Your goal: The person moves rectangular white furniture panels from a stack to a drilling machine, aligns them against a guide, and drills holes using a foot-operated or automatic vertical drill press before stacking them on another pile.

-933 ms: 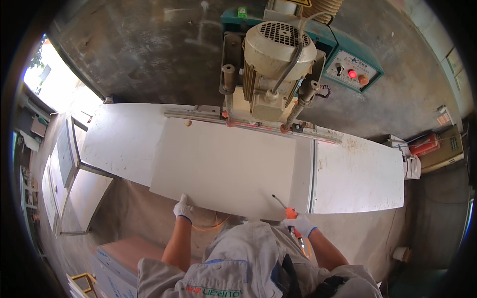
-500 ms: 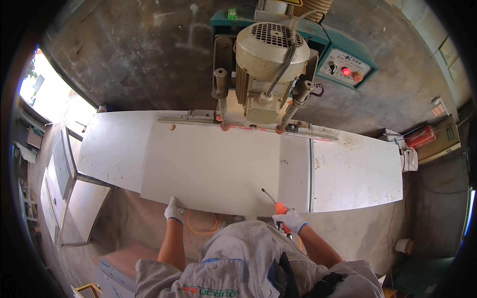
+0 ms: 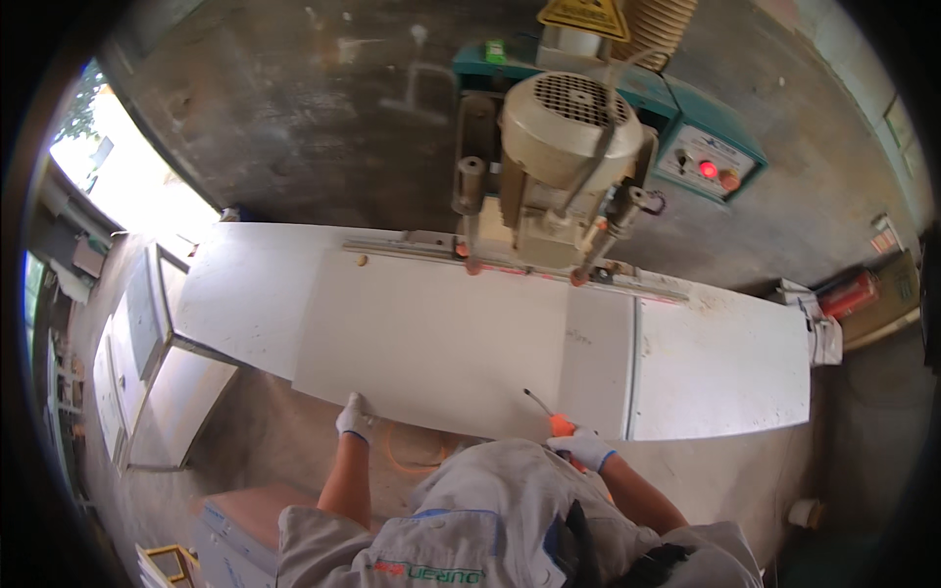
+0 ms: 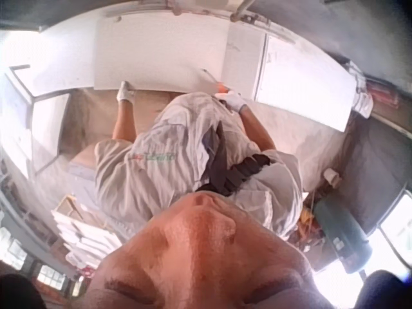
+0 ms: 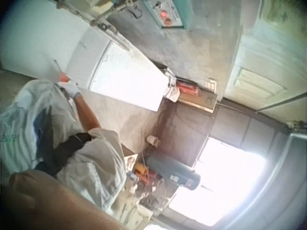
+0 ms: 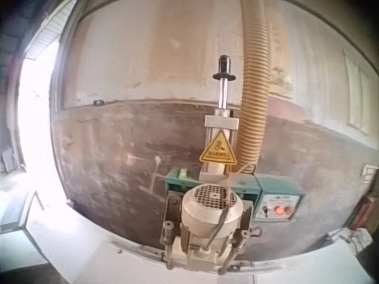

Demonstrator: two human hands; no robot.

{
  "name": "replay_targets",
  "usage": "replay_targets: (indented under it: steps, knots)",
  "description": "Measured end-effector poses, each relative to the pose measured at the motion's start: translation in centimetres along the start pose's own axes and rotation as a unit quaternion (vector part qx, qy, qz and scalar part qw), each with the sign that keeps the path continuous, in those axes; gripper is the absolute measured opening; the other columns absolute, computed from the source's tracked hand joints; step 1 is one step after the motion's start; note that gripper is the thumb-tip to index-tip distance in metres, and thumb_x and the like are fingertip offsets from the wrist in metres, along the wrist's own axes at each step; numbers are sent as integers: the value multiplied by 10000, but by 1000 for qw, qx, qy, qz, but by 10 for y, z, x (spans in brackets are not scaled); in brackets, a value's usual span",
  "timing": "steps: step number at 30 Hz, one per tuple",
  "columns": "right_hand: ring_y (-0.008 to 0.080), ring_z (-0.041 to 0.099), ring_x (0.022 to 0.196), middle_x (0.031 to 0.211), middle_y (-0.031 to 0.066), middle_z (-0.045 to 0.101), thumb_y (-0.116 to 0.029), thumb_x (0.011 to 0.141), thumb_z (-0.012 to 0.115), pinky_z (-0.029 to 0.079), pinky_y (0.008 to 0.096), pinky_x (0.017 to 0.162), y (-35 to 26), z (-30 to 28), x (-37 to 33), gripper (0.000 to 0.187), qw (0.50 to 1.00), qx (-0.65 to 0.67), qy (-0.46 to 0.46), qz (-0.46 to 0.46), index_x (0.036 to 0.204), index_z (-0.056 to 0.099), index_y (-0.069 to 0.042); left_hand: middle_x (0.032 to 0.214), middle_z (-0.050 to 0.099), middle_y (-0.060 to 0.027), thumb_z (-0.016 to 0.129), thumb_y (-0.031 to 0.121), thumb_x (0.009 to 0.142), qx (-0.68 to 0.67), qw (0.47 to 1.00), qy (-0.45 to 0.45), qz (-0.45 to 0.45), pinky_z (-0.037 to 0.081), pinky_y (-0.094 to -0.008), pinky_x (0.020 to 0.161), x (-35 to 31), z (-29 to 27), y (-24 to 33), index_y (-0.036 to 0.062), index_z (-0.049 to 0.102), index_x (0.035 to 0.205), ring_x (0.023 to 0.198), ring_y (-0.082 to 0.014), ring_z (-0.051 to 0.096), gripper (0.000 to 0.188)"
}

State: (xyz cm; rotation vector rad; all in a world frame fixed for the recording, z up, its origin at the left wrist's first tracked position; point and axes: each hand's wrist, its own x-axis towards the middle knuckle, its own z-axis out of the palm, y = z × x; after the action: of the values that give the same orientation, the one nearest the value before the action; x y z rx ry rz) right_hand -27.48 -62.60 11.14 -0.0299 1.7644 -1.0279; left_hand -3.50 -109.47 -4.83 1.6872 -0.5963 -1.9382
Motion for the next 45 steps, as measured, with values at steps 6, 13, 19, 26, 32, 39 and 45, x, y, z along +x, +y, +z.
replay_targets:
  steps: [6,13,19,26,32,39,45]
  knots:
    - [82,567,801,837,-36,553,-79,893,737,512,285,743,79,-11,63,211,980,1,-16,-200,1083,647,-99,1151,682,-161,790,331,880,176,980,56,75,565,-454,769,-20,22,18,-63,623,1221,966,-268,666,548]
    - [106,575,741,797,-16,573,-104,908,729,503,290,686,19,-6,27,175,1000,11,-1,-21,1067,656,-88,1055,720,-140,785,299,907,5,997,56,61,593,-437,642,-50,14,8,-44,668,1157,838,-277,713,441]
    - [127,582,689,763,2,590,-126,922,722,495,294,636,3,-9,19,152,999,36,23,-10,1054,664,-79,983,729,-128,790,293,893,53,991,89,85,567,-386,658,-46,29,0,-40,703,1089,810,-238,703,396]
    - [152,590,629,723,23,610,-152,937,713,485,299,578,-7,-38,0,138,995,68,70,-7,1038,673,-67,938,733,-124,793,325,870,64,984,109,123,548,-389,694,-38,30,-14,-61,702,1075,801,-228,687,447]
    - [173,597,577,689,41,627,-174,950,706,477,303,529,-4,-97,-26,140,990,92,107,-15,1025,681,-58,959,740,-157,766,399,875,137,959,178,174,548,-383,759,-56,41,-80,-65,699,1084,851,-237,693,514]
    - [153,557,522,670,27,590,-189,928,709,438,321,463,19,-166,-32,128,994,53,72,-68,986,649,-92,853,707,-100,703,495,914,163,986,-11,34,525,-365,641,-194,105,-228,-13,720,1024,707,-190,653,520]
    - [128,559,551,684,11,582,-149,900,705,443,308,490,35,-219,-16,118,997,8,43,-60,968,625,-94,846,666,-105,723,429,909,115,991,-53,-35,514,-376,585,-305,168,-281,-18,679,1105,694,-209,631,490]
